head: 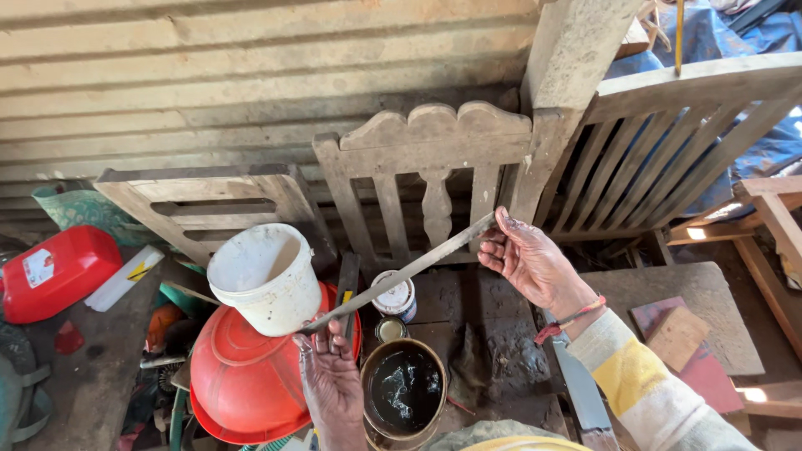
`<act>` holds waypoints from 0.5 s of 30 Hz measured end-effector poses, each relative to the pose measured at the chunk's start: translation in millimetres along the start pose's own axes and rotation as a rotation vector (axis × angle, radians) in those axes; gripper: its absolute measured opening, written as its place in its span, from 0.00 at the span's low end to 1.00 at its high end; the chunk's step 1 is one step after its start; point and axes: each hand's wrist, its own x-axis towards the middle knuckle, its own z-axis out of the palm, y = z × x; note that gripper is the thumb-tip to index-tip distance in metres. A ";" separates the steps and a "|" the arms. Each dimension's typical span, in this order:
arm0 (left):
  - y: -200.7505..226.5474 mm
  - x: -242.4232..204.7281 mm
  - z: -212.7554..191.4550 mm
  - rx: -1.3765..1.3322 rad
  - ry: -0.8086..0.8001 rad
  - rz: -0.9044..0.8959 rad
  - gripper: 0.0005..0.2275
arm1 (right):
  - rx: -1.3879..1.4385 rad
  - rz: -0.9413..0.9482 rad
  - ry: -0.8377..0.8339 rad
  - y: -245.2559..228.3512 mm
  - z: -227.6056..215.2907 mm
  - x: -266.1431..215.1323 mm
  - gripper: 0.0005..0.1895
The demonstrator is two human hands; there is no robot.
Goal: The person measures a metal strap using a measuring tape, marks it with a pencil, and dips it into a bucket of dark liquid. The person then aligns the strap with a spirit level and uses a small tool to scrape along its surface.
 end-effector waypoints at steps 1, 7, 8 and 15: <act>-2.2 1.5 -0.6 -0.049 -0.020 -0.005 0.16 | 0.033 0.008 -0.027 0.9 -0.7 -1.2 0.10; -7.2 1.0 5.2 -0.230 -0.141 0.018 0.14 | 0.045 0.034 -0.134 -0.2 7.6 -12.5 0.14; -5.9 0.2 8.0 -0.234 -0.132 0.023 0.14 | 0.015 0.021 -0.138 1.2 8.9 -12.2 0.14; 0.0 10.7 9.9 -0.123 -0.076 0.062 0.12 | -0.118 -0.107 -0.119 11.3 -0.6 -6.3 0.18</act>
